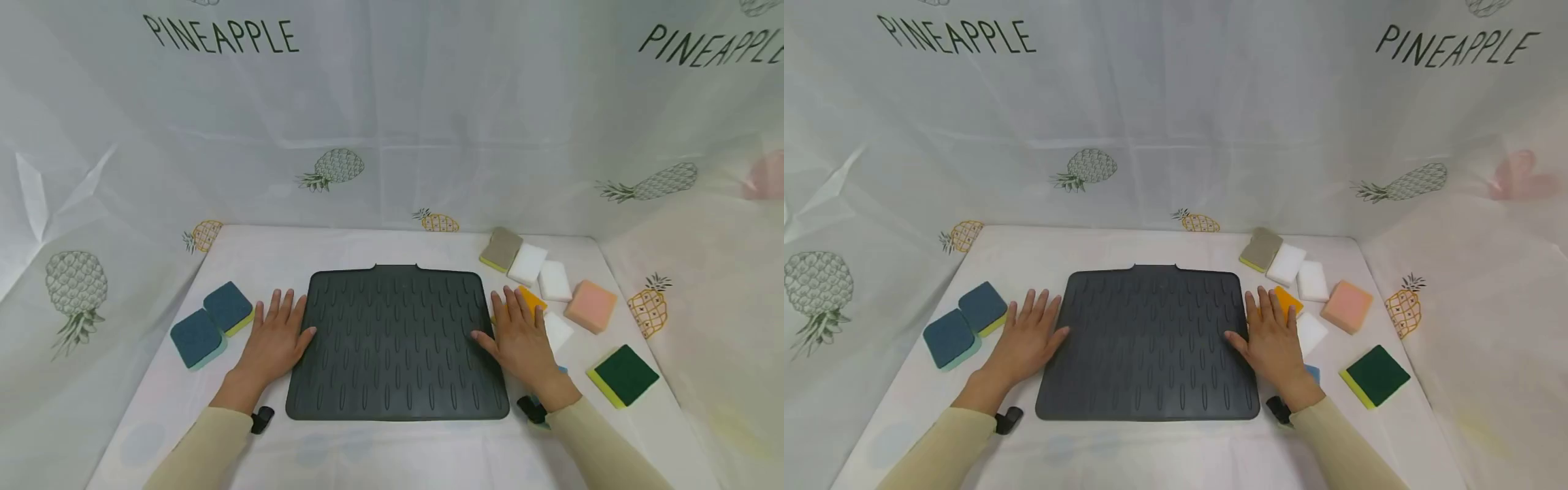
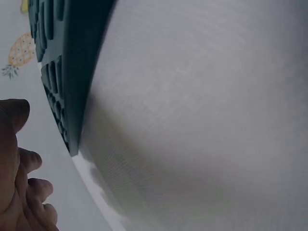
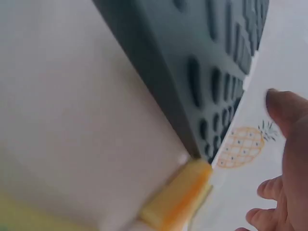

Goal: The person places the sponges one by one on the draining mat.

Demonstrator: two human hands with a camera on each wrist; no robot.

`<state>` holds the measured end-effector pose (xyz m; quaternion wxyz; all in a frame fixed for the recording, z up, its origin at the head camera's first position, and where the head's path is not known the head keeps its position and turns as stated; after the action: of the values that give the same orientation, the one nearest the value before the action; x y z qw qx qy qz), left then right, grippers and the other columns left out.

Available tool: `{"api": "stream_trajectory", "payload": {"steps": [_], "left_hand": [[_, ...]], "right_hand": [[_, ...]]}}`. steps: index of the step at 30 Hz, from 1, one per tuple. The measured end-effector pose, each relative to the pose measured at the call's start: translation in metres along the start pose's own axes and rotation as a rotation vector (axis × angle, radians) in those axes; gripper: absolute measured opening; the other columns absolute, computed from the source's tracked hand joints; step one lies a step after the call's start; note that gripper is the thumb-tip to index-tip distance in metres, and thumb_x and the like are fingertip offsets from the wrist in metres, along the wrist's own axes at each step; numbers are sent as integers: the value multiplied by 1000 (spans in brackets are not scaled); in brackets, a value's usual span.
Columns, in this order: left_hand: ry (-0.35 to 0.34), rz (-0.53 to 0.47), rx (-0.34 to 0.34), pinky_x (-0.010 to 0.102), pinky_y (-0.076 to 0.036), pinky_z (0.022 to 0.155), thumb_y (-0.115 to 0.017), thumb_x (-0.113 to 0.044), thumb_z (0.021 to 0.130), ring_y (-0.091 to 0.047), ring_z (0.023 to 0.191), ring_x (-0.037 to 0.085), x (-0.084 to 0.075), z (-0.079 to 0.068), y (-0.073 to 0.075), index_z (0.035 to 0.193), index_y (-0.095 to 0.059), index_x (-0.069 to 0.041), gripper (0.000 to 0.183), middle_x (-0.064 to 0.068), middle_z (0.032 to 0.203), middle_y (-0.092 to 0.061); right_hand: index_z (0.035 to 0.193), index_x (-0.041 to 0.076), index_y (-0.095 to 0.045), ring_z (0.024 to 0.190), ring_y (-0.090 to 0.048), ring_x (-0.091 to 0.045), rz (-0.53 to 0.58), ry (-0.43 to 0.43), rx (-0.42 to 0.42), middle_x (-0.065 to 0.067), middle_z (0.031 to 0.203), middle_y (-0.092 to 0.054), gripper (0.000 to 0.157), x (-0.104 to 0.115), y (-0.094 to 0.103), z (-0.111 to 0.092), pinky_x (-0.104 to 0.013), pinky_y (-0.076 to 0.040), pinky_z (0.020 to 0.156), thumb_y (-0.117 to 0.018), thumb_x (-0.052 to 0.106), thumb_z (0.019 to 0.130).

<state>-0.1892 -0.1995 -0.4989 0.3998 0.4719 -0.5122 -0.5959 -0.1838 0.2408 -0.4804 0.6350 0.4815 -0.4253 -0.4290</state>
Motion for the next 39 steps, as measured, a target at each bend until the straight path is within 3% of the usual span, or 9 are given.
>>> {"api": "stream_trajectory", "payload": {"steps": [5,12,17,21,26,31,39], "left_hand": [[-16,30,21,72,-12,127,-58,-37,108,-20,160,49,0,-6,-8,163,-36,1,70,28,169,-30],[-26,31,93,71,-16,126,-59,-34,108,-25,159,48,0,-10,-22,162,-37,2,68,26,169,-33],[-79,-11,111,69,-24,125,-57,-31,110,-28,157,48,-3,-10,-26,161,-36,5,66,27,168,-34],[-99,-59,129,67,-27,125,-56,-31,110,-27,157,49,-3,-13,-25,162,-34,6,67,27,169,-32],[-101,-94,132,67,-28,124,-57,-31,110,-28,157,49,-2,-15,-20,161,-34,6,68,27,169,-32],[-107,-102,137,66,-26,126,-56,-32,110,-27,158,47,-1,-14,-21,163,-32,5,69,25,170,-31],[-118,-81,122,65,-26,127,-56,-33,110,-26,159,46,1,-9,-24,163,-31,5,69,23,171,-30]], "right_hand": [[159,-7,-38,153,-30,-54,-2,7,-13,-34,164,-34,89,-14,19,19,-83,-25,115,-73,48,98],[159,-8,-34,152,-27,-54,-66,13,18,-35,164,-30,87,-44,44,71,-82,-20,117,-70,45,101],[149,-10,-44,141,-40,-53,-134,58,-47,-33,151,-44,74,-62,52,101,-78,-30,115,-77,33,98],[137,-10,-53,129,-48,-54,-160,90,-78,-32,139,-55,61,-73,44,120,-72,-37,111,-80,26,96],[127,-9,-57,126,-49,-53,-175,79,0,-30,133,-59,50,-85,21,136,-71,-38,110,-76,29,99],[129,-9,-56,127,-47,-53,-192,4,68,-32,133,-56,59,-103,6,141,-73,-38,108,-78,35,98],[152,-10,-34,140,-31,-57,-99,-128,96,-35,152,-37,96,-125,6,143,-75,-32,111,-80,48,93]]}}
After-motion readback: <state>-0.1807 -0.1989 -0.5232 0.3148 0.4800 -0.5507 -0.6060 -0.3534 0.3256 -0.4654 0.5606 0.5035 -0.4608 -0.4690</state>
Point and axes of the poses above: each hand's wrist, its own z-axis towards the middle knuckle, its own y-axis out of the back of the hand, x = y × z, the point moved 8 cm from there along z, towards the middle knuckle
